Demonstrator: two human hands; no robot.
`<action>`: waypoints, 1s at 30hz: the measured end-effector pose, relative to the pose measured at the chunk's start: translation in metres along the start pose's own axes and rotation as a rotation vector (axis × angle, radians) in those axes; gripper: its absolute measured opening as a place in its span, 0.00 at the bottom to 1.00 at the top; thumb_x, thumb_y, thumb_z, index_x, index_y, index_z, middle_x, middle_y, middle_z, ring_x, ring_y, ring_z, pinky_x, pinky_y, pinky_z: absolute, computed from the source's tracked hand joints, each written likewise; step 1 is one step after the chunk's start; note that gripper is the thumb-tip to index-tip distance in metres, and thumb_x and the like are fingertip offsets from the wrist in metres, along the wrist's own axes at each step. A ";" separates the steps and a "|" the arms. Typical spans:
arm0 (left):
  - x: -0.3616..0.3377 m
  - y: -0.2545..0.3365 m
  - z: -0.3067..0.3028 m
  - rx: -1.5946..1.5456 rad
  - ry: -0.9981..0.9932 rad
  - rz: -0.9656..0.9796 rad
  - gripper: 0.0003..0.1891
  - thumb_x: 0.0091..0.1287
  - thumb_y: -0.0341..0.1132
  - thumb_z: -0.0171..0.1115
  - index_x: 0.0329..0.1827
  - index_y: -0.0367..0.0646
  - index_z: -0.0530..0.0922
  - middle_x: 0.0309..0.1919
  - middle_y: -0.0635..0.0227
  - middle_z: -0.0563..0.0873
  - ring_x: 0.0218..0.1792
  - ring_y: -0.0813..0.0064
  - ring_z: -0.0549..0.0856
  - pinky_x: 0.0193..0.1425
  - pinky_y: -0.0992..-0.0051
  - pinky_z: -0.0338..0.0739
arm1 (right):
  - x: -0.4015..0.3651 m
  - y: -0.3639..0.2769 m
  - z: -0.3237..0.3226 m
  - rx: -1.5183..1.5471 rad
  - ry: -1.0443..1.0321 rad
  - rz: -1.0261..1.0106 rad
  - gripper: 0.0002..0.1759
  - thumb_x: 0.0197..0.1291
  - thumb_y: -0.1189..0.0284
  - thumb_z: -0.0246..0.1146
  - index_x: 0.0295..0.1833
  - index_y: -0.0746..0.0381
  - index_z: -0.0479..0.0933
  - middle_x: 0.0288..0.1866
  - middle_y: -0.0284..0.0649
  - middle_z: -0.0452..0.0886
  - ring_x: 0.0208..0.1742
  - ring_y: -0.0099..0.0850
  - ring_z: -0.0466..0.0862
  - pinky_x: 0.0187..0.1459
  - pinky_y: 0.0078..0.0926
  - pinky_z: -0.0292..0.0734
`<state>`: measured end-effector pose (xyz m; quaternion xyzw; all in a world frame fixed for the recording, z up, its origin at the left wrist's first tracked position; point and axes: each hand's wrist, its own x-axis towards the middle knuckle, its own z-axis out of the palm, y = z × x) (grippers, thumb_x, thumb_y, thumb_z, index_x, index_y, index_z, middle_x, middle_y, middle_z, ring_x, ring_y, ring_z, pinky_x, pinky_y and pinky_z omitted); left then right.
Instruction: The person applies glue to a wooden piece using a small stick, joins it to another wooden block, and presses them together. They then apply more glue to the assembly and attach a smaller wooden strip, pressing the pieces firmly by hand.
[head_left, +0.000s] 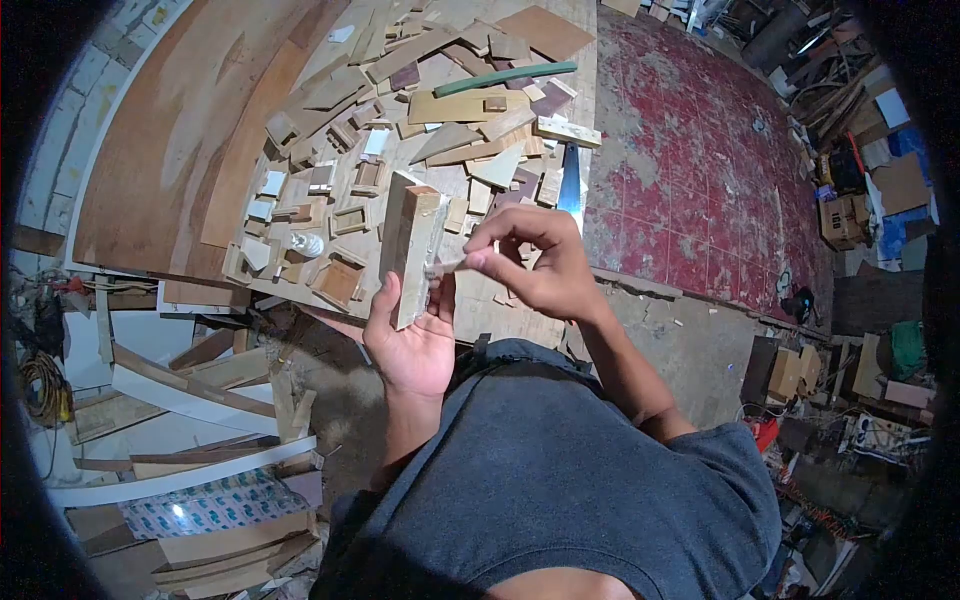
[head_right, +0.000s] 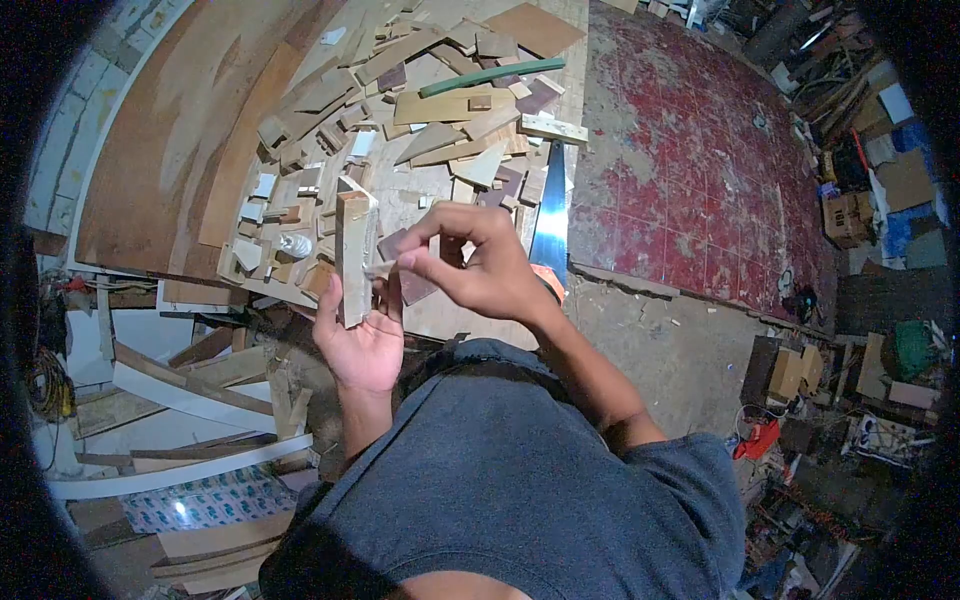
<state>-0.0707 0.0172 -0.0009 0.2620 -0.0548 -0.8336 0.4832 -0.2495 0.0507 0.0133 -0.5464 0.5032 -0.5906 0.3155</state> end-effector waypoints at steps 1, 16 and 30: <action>0.001 0.000 -0.002 -0.001 -0.035 -0.003 0.19 0.68 0.40 0.64 0.56 0.37 0.78 0.45 0.60 0.87 0.48 0.67 0.85 0.58 0.66 0.81 | 0.000 0.001 -0.002 -0.002 0.022 0.005 0.05 0.57 0.73 0.71 0.37 0.63 0.85 0.29 0.32 0.82 0.23 0.15 0.72 0.26 0.17 0.66; 0.002 -0.001 -0.003 0.002 0.045 -0.039 0.16 0.65 0.39 0.68 0.51 0.40 0.80 0.42 0.65 0.87 0.43 0.70 0.86 0.59 0.65 0.82 | 0.000 0.011 -0.008 0.137 -0.014 0.140 0.04 0.59 0.76 0.71 0.38 0.64 0.84 0.35 0.34 0.84 0.33 0.17 0.78 0.32 0.15 0.70; -0.004 -0.001 0.006 -0.005 0.045 -0.028 0.17 0.65 0.37 0.68 0.55 0.41 0.80 0.47 0.63 0.86 0.48 0.69 0.85 0.59 0.65 0.81 | -0.005 0.019 -0.001 0.168 -0.016 0.081 0.05 0.59 0.73 0.72 0.38 0.63 0.85 0.30 0.31 0.83 0.27 0.14 0.74 0.29 0.16 0.67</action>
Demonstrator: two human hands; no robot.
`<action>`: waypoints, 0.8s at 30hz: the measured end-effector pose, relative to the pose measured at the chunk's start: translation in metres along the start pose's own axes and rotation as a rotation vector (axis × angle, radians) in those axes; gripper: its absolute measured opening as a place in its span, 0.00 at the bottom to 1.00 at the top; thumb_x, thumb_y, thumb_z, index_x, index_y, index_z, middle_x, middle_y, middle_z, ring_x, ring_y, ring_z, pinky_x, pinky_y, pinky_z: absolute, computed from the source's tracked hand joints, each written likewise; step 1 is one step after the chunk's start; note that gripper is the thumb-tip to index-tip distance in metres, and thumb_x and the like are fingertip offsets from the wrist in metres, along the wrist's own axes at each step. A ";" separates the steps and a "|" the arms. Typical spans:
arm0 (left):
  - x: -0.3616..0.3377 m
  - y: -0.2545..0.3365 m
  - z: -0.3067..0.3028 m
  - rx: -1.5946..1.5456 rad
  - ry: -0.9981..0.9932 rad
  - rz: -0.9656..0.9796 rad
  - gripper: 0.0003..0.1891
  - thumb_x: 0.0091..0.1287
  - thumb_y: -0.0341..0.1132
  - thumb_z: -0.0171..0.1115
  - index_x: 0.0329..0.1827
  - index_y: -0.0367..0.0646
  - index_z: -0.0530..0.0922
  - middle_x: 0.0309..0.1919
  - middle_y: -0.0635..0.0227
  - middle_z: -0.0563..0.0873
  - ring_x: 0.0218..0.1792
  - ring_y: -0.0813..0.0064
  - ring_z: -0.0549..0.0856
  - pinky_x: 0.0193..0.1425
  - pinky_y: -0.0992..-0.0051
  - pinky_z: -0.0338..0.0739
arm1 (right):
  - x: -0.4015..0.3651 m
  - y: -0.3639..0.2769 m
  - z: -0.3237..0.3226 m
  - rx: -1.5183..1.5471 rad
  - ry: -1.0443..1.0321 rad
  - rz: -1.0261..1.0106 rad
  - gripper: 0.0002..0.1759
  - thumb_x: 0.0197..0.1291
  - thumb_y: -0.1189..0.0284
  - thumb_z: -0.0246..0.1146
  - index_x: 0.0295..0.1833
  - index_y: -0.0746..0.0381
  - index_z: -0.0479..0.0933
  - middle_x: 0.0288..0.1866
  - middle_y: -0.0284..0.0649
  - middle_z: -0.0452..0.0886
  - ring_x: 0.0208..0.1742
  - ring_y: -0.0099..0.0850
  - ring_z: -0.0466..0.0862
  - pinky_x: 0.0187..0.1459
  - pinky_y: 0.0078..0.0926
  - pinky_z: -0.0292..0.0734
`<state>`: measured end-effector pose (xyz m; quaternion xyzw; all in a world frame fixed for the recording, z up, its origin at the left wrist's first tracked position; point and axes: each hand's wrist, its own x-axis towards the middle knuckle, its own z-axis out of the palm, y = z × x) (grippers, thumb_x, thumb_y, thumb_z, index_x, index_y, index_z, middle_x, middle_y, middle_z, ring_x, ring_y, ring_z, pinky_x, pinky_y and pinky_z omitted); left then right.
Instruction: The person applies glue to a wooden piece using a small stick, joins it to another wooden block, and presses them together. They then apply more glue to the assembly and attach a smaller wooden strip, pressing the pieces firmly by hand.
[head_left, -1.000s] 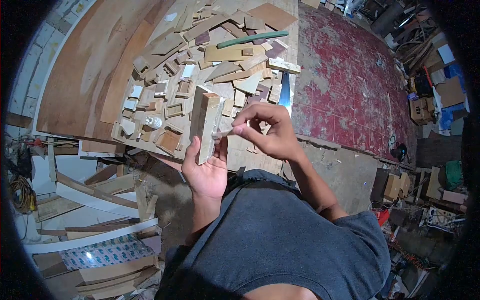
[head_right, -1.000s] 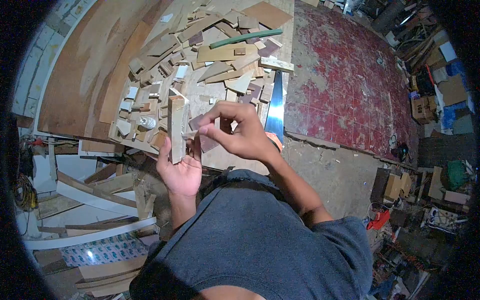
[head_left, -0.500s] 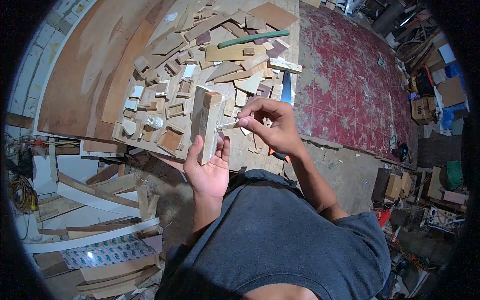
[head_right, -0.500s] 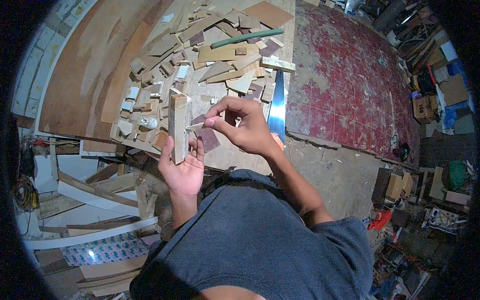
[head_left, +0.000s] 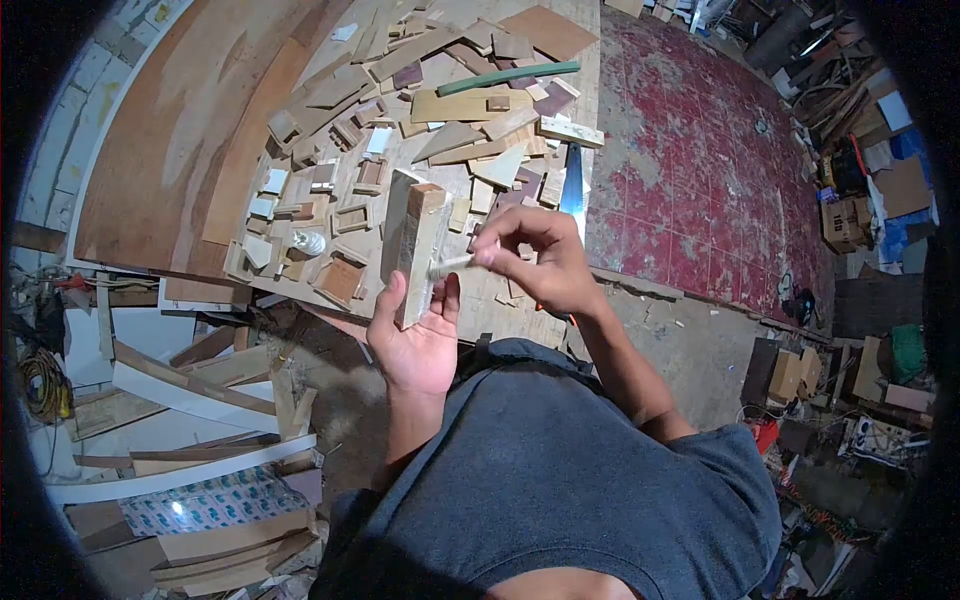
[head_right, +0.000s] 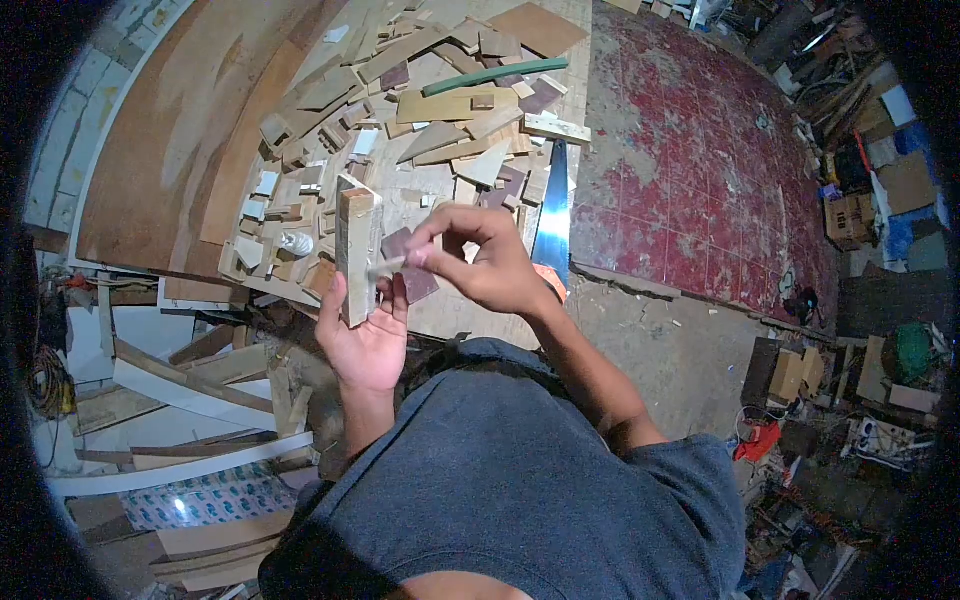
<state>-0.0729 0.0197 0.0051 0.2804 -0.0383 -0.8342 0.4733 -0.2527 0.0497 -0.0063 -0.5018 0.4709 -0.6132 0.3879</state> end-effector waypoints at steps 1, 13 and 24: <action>-0.002 0.000 0.005 0.022 0.015 0.026 0.17 0.65 0.37 0.68 0.54 0.41 0.80 0.47 0.64 0.86 0.48 0.70 0.84 0.59 0.65 0.81 | -0.002 0.001 -0.001 -0.026 -0.075 -0.025 0.05 0.59 0.73 0.72 0.38 0.63 0.85 0.30 0.31 0.83 0.27 0.14 0.75 0.29 0.16 0.67; 0.001 0.003 -0.014 -0.006 -0.082 -0.043 0.17 0.67 0.37 0.65 0.56 0.38 0.79 0.46 0.62 0.87 0.47 0.70 0.86 0.61 0.66 0.79 | 0.003 0.002 0.000 0.087 0.061 0.025 0.03 0.60 0.79 0.69 0.39 0.67 0.83 0.38 0.39 0.84 0.39 0.24 0.82 0.40 0.21 0.76; -0.002 0.001 -0.012 0.018 -0.034 -0.019 0.15 0.66 0.38 0.66 0.51 0.41 0.81 0.44 0.64 0.88 0.41 0.70 0.87 0.60 0.63 0.81 | 0.008 0.004 -0.002 0.056 0.033 -0.048 0.04 0.61 0.76 0.70 0.40 0.65 0.84 0.36 0.33 0.85 0.32 0.16 0.78 0.33 0.15 0.71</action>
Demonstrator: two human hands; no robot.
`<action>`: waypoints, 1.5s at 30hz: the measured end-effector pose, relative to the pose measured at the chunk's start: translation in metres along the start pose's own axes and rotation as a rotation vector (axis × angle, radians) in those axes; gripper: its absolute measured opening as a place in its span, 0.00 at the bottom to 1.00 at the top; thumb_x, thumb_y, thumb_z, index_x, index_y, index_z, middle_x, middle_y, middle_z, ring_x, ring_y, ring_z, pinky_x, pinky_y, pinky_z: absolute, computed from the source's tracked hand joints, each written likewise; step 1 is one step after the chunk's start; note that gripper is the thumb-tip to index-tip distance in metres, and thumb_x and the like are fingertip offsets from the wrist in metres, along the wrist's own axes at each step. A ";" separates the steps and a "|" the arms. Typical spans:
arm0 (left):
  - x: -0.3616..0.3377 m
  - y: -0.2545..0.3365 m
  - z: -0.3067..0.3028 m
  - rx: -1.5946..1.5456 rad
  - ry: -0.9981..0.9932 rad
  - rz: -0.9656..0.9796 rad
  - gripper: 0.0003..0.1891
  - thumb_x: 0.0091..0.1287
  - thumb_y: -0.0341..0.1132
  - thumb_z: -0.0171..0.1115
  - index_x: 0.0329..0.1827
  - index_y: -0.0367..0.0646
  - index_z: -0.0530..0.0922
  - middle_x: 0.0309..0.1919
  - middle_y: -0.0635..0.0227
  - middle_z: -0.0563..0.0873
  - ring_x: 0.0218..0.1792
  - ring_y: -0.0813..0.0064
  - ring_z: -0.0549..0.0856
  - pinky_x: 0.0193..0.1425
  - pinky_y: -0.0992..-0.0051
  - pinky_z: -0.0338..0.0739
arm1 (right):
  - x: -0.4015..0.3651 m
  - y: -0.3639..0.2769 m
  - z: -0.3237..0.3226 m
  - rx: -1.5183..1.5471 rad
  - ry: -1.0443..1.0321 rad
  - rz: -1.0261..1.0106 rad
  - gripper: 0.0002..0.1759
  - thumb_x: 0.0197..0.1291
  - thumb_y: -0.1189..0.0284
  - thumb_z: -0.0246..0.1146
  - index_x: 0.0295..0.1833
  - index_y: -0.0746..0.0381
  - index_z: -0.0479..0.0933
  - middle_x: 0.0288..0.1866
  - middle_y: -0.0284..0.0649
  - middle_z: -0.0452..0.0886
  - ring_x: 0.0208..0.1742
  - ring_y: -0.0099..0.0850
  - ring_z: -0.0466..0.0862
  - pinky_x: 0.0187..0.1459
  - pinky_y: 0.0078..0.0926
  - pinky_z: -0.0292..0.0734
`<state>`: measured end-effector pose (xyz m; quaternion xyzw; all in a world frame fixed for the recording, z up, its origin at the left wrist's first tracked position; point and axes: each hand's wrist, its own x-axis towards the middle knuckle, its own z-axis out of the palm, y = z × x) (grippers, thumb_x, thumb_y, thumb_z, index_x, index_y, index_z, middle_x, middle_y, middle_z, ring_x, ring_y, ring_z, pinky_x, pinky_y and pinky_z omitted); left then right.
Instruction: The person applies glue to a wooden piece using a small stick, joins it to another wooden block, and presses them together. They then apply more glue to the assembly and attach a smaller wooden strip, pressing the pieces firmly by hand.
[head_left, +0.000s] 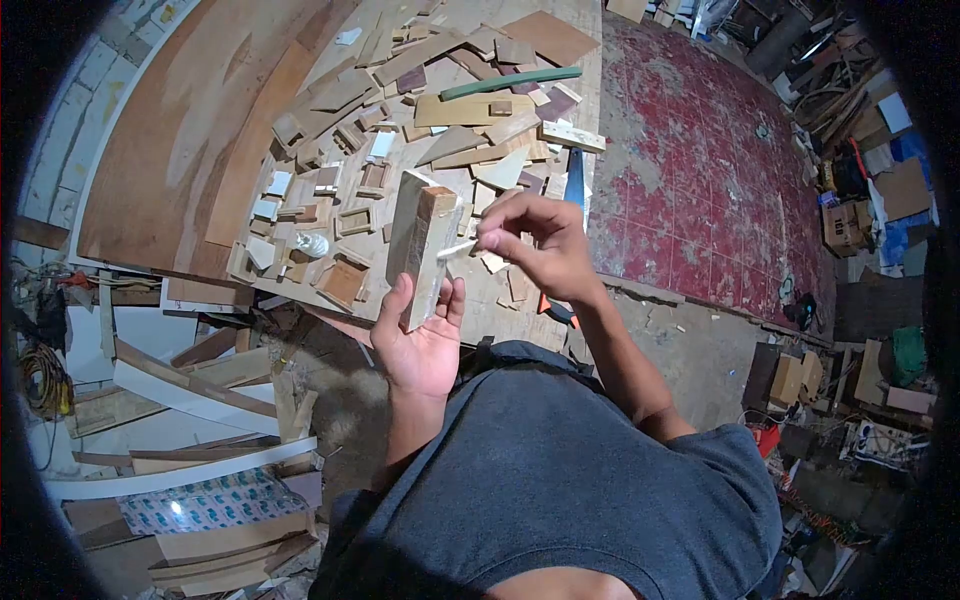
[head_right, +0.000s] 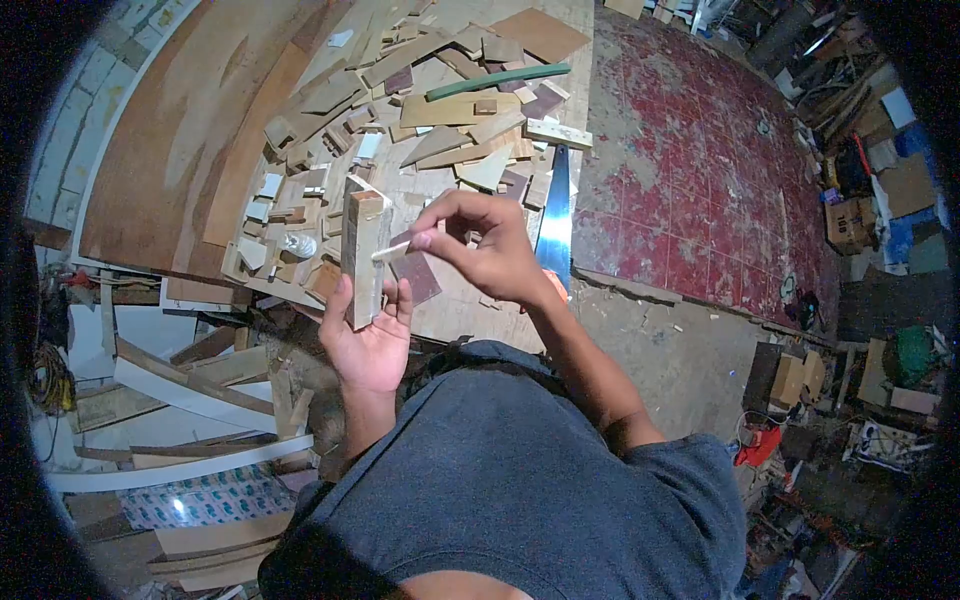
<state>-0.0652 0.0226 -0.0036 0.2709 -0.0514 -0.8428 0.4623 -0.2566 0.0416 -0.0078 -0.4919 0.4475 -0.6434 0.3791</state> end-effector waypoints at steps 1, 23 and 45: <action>0.000 0.000 0.000 -0.003 -0.006 0.007 0.15 0.66 0.38 0.66 0.51 0.41 0.81 0.43 0.65 0.88 0.42 0.70 0.87 0.60 0.63 0.81 | 0.002 -0.002 0.001 0.041 0.035 -0.025 0.04 0.62 0.78 0.69 0.41 0.66 0.83 0.36 0.33 0.85 0.34 0.16 0.79 0.35 0.16 0.73; -0.001 0.002 0.006 -0.004 0.012 0.005 0.13 0.65 0.39 0.68 0.48 0.43 0.82 0.39 0.66 0.88 0.41 0.71 0.86 0.59 0.64 0.81 | -0.003 0.007 -0.002 0.203 -0.046 0.083 0.06 0.61 0.76 0.70 0.42 0.67 0.83 0.39 0.36 0.86 0.41 0.19 0.84 0.43 0.19 0.79; 0.006 -0.001 0.002 0.023 -0.017 0.019 0.14 0.64 0.38 0.68 0.49 0.42 0.82 0.43 0.65 0.88 0.41 0.70 0.86 0.59 0.63 0.82 | -0.002 0.004 0.003 0.280 0.008 0.176 0.06 0.62 0.78 0.70 0.43 0.67 0.82 0.38 0.35 0.85 0.41 0.21 0.84 0.45 0.20 0.80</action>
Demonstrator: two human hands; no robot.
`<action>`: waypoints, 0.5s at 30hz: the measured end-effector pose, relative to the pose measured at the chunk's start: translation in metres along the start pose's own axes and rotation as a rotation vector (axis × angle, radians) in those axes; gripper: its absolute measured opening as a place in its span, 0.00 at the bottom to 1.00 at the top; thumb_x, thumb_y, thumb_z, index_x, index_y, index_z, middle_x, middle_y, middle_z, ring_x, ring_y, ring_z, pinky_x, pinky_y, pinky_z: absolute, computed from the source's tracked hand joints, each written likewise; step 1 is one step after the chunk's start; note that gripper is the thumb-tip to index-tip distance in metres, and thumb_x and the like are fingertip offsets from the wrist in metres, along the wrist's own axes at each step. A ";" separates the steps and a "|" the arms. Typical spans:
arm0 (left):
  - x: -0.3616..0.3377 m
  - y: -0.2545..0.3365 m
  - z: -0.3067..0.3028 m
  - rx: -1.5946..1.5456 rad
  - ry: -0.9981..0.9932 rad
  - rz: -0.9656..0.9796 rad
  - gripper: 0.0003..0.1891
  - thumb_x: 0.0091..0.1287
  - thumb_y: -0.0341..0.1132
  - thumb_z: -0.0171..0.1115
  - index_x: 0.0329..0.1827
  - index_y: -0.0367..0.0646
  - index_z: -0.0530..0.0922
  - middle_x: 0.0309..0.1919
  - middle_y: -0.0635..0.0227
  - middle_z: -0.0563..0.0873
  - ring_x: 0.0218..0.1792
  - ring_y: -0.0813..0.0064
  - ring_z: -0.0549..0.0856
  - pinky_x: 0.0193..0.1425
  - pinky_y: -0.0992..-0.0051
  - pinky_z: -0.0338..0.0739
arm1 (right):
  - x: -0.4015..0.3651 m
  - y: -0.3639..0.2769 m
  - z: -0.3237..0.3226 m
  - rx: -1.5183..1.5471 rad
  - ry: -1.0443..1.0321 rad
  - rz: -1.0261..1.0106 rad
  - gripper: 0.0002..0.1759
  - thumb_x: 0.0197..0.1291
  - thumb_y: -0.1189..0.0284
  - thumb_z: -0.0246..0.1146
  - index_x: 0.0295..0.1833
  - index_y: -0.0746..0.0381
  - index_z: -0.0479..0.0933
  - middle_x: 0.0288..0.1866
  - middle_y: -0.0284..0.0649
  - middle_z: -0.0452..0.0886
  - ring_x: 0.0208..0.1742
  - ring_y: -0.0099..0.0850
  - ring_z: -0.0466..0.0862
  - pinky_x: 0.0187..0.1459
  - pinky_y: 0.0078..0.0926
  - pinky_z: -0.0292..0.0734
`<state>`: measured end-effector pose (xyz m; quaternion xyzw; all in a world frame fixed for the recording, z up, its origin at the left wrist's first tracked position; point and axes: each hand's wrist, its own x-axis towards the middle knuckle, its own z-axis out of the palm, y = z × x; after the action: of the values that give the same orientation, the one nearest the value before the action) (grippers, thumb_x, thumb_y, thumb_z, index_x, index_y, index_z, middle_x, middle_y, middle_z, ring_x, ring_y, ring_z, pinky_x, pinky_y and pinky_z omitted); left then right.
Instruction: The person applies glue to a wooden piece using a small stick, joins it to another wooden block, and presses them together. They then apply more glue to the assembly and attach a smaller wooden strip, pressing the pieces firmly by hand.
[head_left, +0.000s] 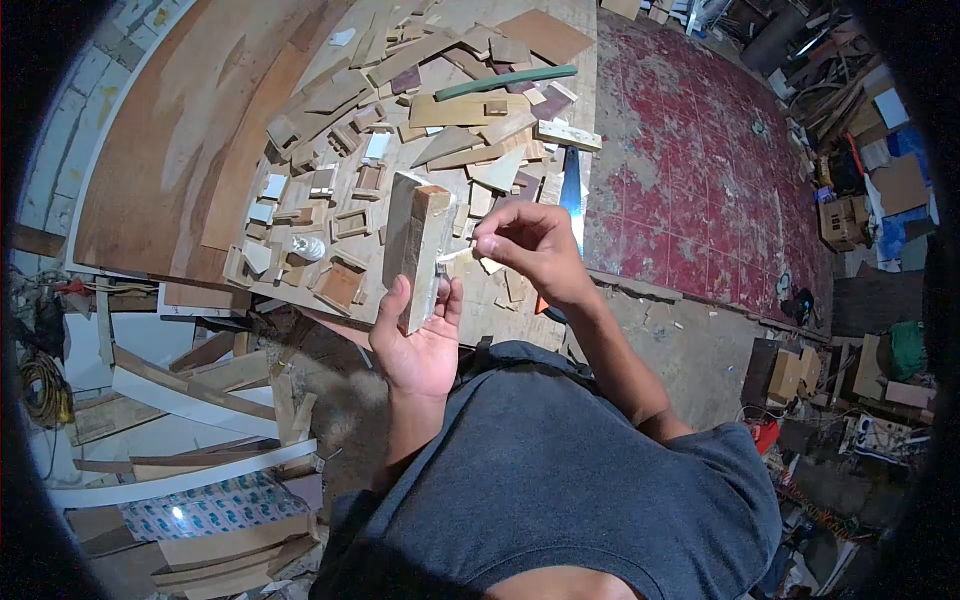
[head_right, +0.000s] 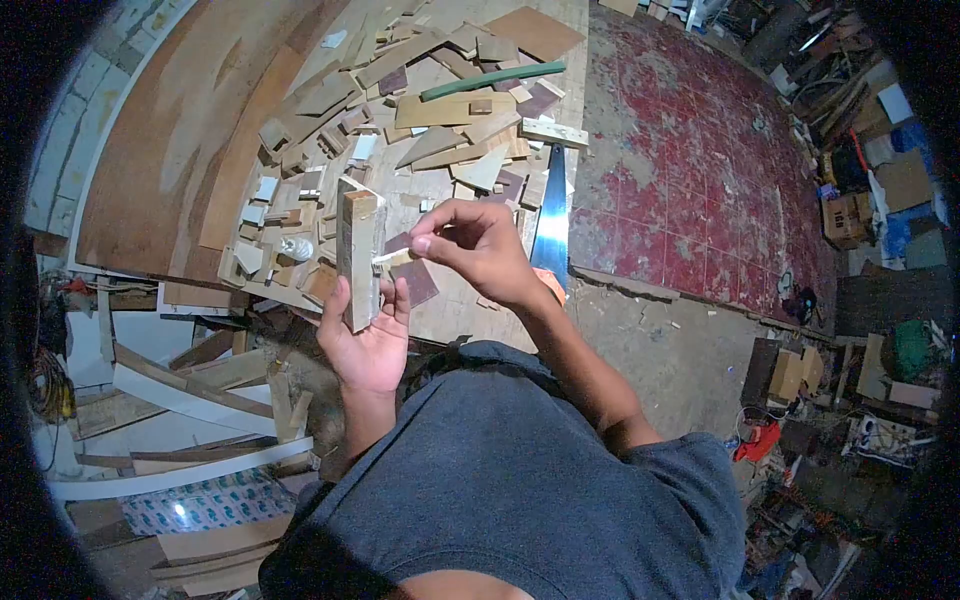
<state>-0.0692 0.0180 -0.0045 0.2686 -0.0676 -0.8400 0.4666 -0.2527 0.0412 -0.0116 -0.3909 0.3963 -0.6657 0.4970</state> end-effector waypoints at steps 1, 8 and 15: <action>0.000 0.000 0.000 -0.008 -0.006 0.003 0.13 0.64 0.38 0.68 0.49 0.42 0.82 0.42 0.65 0.88 0.41 0.70 0.86 0.59 0.63 0.82 | 0.000 -0.002 0.000 0.000 -0.001 -0.001 0.06 0.62 0.78 0.70 0.43 0.67 0.82 0.38 0.35 0.85 0.41 0.21 0.84 0.45 0.20 0.80; 0.000 0.001 0.000 -0.032 0.023 -0.005 0.13 0.64 0.37 0.68 0.49 0.42 0.82 0.41 0.65 0.88 0.40 0.70 0.87 0.59 0.63 0.82 | -0.003 -0.006 -0.006 -0.021 0.065 -0.001 0.07 0.61 0.77 0.70 0.43 0.67 0.83 0.38 0.35 0.85 0.41 0.21 0.84 0.45 0.20 0.80; 0.001 -0.001 -0.001 0.015 0.014 0.019 0.18 0.63 0.38 0.69 0.53 0.41 0.80 0.42 0.65 0.87 0.41 0.70 0.86 0.59 0.64 0.82 | -0.003 -0.001 0.001 -0.003 0.014 0.044 0.06 0.61 0.77 0.70 0.42 0.67 0.82 0.37 0.35 0.84 0.38 0.21 0.82 0.41 0.20 0.78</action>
<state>-0.0699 0.0181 -0.0061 0.2774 -0.0731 -0.8330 0.4730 -0.2515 0.0445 -0.0108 -0.3784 0.4092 -0.6566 0.5082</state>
